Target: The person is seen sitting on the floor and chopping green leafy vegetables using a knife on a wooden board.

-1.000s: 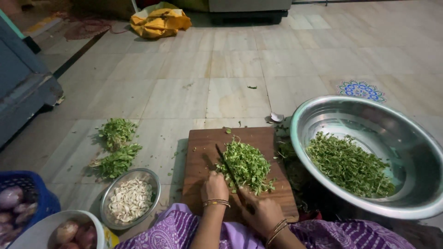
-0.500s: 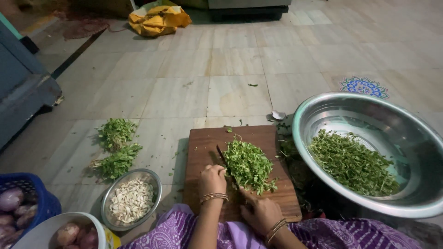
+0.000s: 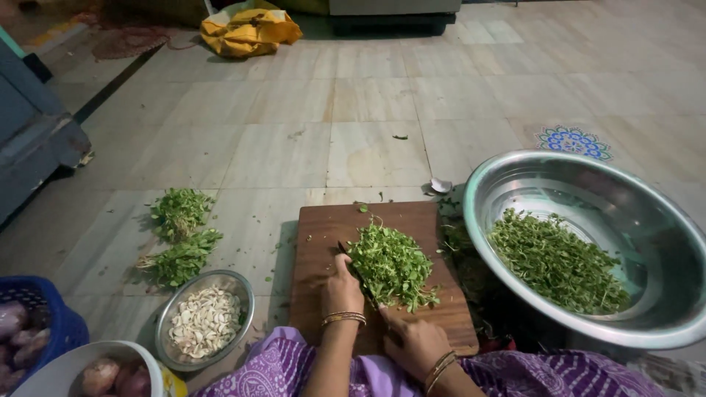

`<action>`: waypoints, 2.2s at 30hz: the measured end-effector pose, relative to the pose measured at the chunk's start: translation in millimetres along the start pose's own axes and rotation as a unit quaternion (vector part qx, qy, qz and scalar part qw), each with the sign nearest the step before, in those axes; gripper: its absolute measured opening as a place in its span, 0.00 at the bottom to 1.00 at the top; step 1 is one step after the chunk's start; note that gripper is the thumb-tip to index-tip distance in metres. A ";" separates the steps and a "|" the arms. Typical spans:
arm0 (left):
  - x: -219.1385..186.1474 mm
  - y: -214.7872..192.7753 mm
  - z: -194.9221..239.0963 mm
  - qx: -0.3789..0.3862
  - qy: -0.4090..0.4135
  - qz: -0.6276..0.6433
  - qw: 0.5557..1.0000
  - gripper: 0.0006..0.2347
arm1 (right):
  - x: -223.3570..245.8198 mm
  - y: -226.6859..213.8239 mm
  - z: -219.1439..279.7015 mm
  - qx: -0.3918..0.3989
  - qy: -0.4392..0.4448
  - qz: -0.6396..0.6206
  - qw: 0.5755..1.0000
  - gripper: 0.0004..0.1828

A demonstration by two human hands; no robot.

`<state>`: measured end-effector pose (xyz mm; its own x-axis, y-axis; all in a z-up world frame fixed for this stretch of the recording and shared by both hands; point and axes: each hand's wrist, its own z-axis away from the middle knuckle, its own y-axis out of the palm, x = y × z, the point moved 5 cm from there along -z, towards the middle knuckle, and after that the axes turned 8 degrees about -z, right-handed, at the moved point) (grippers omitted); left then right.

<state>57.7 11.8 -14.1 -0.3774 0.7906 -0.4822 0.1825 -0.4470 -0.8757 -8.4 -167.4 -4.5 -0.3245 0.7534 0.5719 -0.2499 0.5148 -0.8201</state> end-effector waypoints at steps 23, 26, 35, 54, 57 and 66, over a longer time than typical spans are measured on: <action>-50.1 21.7 -94.3 -0.086 0.119 0.005 0.989 0.12 | -38.2 -40.9 5.7 -0.062 0.176 -0.387 0.903 0.33; -96.8 1.5 -95.6 -0.028 0.097 -0.097 0.990 0.14 | -64.0 -16.1 -7.7 -0.070 0.192 -0.402 0.893 0.33; -77.5 51.1 -125.3 -0.050 0.106 -0.070 0.991 0.03 | -54.6 -35.6 -14.7 -0.134 0.167 -0.409 0.887 0.37; -15.8 -10.2 14.6 -0.066 0.411 -0.156 0.896 0.01 | -14.5 -14.8 6.1 -0.017 0.091 0.094 0.991 0.29; -9.1 -11.6 10.6 -0.096 0.421 -0.096 0.897 0.00 | -31.5 5.3 1.5 -0.009 0.072 0.091 0.993 0.39; 0.8 -15.8 2.0 -0.068 0.342 -0.178 0.920 0.03 | -18.3 -21.8 11.9 -0.088 0.059 -0.037 0.994 0.37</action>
<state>52.7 18.6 -0.6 0.2159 0.9761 -0.0251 0.2874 -0.0881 -0.9537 -7.9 -197.3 3.2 -0.1989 0.7481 0.6331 -0.1014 0.6268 -0.7726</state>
